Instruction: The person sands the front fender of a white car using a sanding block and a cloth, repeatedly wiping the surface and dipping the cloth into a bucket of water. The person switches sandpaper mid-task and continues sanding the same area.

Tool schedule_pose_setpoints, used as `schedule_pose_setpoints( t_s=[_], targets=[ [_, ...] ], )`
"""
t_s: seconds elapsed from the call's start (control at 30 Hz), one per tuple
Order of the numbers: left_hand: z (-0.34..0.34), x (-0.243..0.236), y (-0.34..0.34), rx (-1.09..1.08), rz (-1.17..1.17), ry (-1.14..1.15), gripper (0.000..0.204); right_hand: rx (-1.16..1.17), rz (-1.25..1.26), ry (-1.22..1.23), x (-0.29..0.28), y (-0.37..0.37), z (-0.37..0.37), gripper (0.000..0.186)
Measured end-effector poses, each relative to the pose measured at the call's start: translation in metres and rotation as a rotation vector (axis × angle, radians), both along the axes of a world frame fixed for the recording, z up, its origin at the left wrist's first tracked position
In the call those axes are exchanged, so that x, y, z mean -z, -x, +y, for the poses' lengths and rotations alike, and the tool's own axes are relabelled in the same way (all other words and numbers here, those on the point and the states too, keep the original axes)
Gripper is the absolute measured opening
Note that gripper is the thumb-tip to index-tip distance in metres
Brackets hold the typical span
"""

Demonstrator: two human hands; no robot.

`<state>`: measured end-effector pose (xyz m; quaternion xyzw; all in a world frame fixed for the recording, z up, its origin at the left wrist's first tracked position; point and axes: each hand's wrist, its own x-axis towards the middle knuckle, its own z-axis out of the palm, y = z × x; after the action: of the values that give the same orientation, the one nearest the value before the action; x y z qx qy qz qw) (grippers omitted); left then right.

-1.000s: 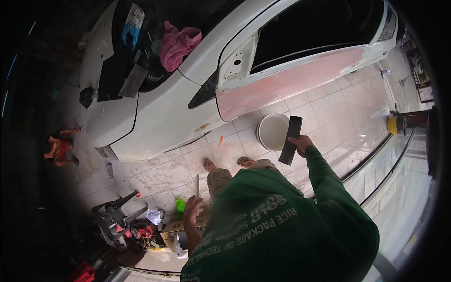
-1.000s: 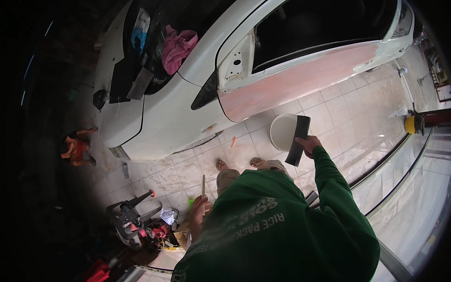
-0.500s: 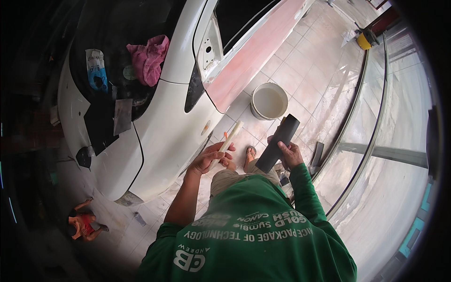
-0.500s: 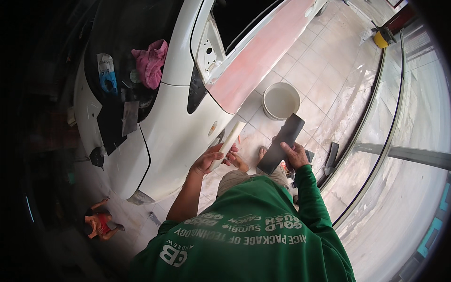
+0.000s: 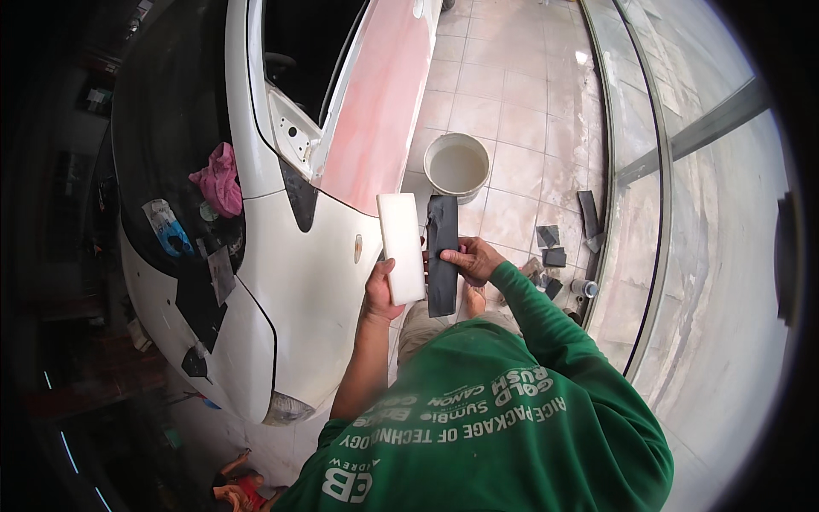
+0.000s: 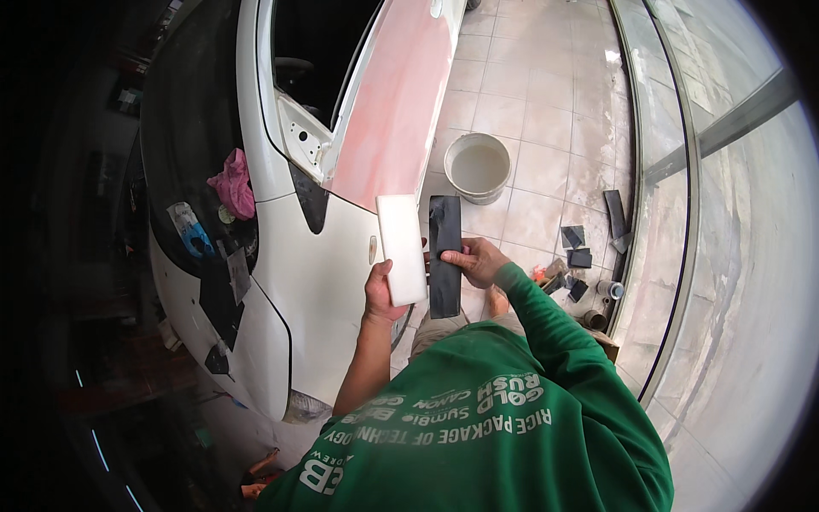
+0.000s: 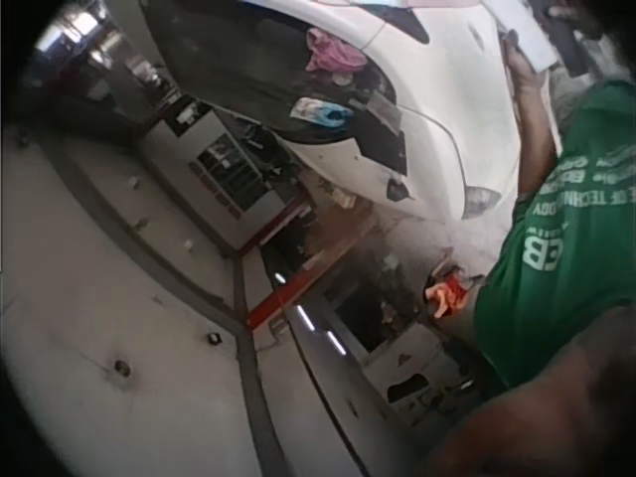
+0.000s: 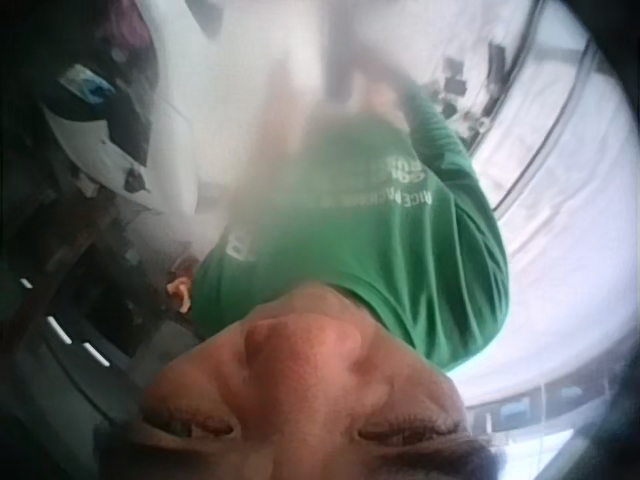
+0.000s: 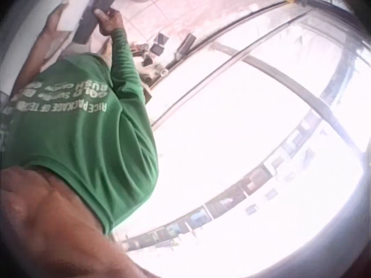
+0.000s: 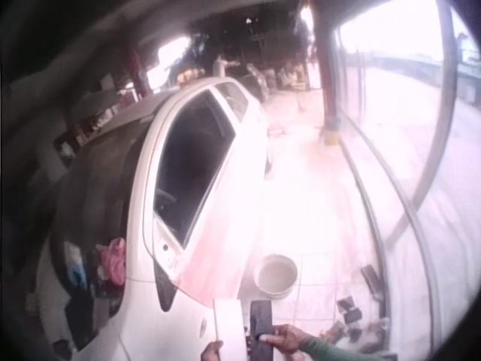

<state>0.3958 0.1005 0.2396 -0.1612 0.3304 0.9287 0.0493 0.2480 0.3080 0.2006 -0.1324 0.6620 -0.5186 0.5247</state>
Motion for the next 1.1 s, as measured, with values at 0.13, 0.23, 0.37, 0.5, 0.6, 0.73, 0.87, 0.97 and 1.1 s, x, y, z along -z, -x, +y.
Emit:
schedule_pose_setpoints(
  t_s=[0.13, 0.23, 0.37, 0.5, 0.6, 0.73, 0.87, 0.97, 1.1],
  targets=[
    [0.004, 0.007, -0.009, 0.085, -0.016, 0.06, 0.082, 0.322, -0.04, 0.361, 0.037, -0.043, -0.004, 0.056],
    [0.001, 0.003, -0.013, 0.176, -0.059, 0.231, 0.059, 0.395, 0.263, 0.136, 0.036, -0.064, -0.007, 0.065],
    [0.0, -0.02, -0.028, 0.38, 0.0, 0.456, 0.064, 0.477, -0.093, 0.283, 0.017, -0.103, -0.031, 0.08],
    [-0.022, -0.028, -0.055, 0.424, 0.077, 0.449, 0.065, 0.288, -0.098, 0.141, 0.015, -0.119, -0.042, 0.082],
    [-0.034, -0.029, -0.077, 0.353, 0.045, 0.434, 0.061, 0.557, -0.012, 0.326, 0.034, -0.157, -0.077, 0.073],
    [-0.058, -0.015, -0.102, 0.304, 0.034, 0.482, 0.053, 0.403, -0.094, 0.338, 0.014, -0.183, -0.092, 0.063],
    [-0.076, -0.018, -0.112, 0.324, 0.038, 0.446, 0.049, 0.327, -0.161, 0.222, 0.003, -0.187, -0.095, 0.062],
    [-0.084, -0.015, -0.115, 0.243, 0.023, 0.459, 0.048, 0.336, -0.208, 0.327, 0.002, -0.188, -0.1, 0.058],
    [-0.082, -0.024, -0.106, 0.034, 0.098, 0.746, 0.066, 0.38, -0.195, 0.49, -0.005, -0.189, -0.109, 0.059]
  ],
)
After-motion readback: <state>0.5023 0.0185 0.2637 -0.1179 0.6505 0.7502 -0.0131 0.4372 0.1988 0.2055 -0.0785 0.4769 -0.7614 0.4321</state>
